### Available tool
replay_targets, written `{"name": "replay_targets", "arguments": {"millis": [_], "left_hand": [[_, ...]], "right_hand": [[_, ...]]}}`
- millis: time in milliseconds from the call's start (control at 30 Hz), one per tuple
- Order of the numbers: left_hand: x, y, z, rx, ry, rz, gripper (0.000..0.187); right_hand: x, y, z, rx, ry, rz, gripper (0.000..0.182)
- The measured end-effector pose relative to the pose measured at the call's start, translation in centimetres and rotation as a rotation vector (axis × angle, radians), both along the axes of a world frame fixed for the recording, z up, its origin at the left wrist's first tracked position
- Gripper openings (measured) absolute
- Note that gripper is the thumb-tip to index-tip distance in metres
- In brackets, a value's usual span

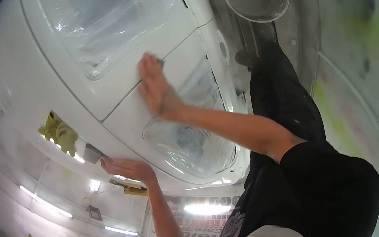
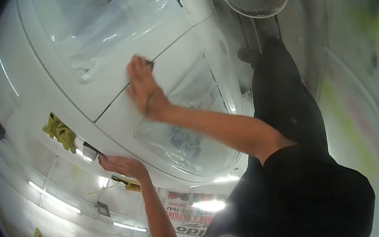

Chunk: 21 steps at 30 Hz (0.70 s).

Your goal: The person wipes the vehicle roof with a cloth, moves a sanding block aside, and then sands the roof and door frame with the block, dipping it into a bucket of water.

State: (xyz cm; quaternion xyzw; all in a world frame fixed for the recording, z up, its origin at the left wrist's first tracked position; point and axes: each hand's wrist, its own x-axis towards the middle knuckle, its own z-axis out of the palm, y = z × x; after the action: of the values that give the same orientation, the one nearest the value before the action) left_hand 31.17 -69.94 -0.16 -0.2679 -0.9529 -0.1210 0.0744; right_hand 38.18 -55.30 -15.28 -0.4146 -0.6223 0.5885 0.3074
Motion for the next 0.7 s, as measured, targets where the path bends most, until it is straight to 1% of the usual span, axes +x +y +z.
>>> {"name": "replay_targets", "arguments": {"millis": [67, 100, 133, 167, 200, 233, 300, 333, 367, 400, 433, 467, 500, 533, 600, 633, 667, 700], "left_hand": [[-0.1, 0.5, -0.3, 0.012, -0.022, 0.017, 0.044], [-0.5, 0.5, -0.2, -0.031, 0.0, -0.012, 0.044], [-0.5, 0.4, -0.2, -0.068, 0.025, -0.028, 0.044], [-0.3, 0.2, -0.1, -0.114, 0.047, -0.041, 0.044], [-0.1, 0.4, -0.2, -0.074, 0.036, -0.001, 0.045], [-0.2, 0.3, 0.1, -0.092, 0.036, -0.005, 0.046], [-0.2, 0.4, -0.1, -0.1, 0.037, 0.005, 0.046], [-0.2, 0.4, -0.2, -0.093, 0.037, 0.025, 0.048], [-0.3, 0.1, -0.2, -0.111, 0.043, 0.035, 0.048], [-0.4, -0.1, 0.0, -0.133, 0.049, 0.039, 0.048], [-0.5, -0.1, -0.2, -0.143, 0.053, 0.042, 0.049], [-0.7, 0.1, -0.1, -0.14, 0.045, 0.038, 0.049], [-0.8, 0.3, 0.0, -0.132, 0.043, 0.04, 0.049], [-0.5, 0.3, -0.2, -0.124, 0.04, 0.052, 0.049], [-0.7, -0.9, 0.5, -0.173, 0.056, 0.059, 0.05], [-1.2, -0.7, -0.3, -0.173, 0.065, 0.059, 0.05], [-0.9, -0.8, -1.3, -0.123, 0.043, 0.062, 0.051], [-0.8, -0.7, -1.1, -0.098, 0.021, 0.058, 0.053]], "right_hand": [[1.2, 0.5, -2.4, 0.046, -0.025, 0.056, 0.069], [1.6, 0.8, -4.3, 0.073, -0.035, 0.082, 0.069], [1.3, 1.0, -9.1, -0.13, 0.053, -0.107, 0.065], [2.2, 2.5, -11.3, -0.276, 0.016, -0.116, 0.064], [3.1, 4.3, -13.4, -0.425, -0.022, -0.129, 0.063], [4.0, 6.3, -14.8, -0.569, -0.061, -0.147, 0.063], [3.1, 5.1, -13.3, -0.404, -0.096, -0.138, 0.065], [2.3, 2.7, -11.6, -0.201, 0.055, -0.178, 0.062], [2.1, 1.5, -8.0, -0.14, 0.141, -0.159, 0.059], [2.8, 1.7, -5.5, -0.204, 0.153, -0.079, 0.058], [3.6, 2.5, -4.6, -0.257, 0.166, 0.001, 0.057], [3.6, 2.7, -7.7, -0.201, 0.113, -0.068, 0.057], [3.2, 3.4, -12.6, -0.139, 0.066, -0.131, 0.056], [3.4, 4.5, -17.3, -0.297, -0.022, -0.196, 0.056], [5.0, 7.0, -19.5, -0.508, -0.047, -0.159, 0.056], [5.8, 8.4, -20.3, -0.612, -0.065, -0.142, 0.056], [4.5, 7.0, -19.7, -0.422, -0.076, -0.202, 0.055], [2.9, 4.6, -18.6, -0.256, -0.088, -0.265, 0.054]]}}
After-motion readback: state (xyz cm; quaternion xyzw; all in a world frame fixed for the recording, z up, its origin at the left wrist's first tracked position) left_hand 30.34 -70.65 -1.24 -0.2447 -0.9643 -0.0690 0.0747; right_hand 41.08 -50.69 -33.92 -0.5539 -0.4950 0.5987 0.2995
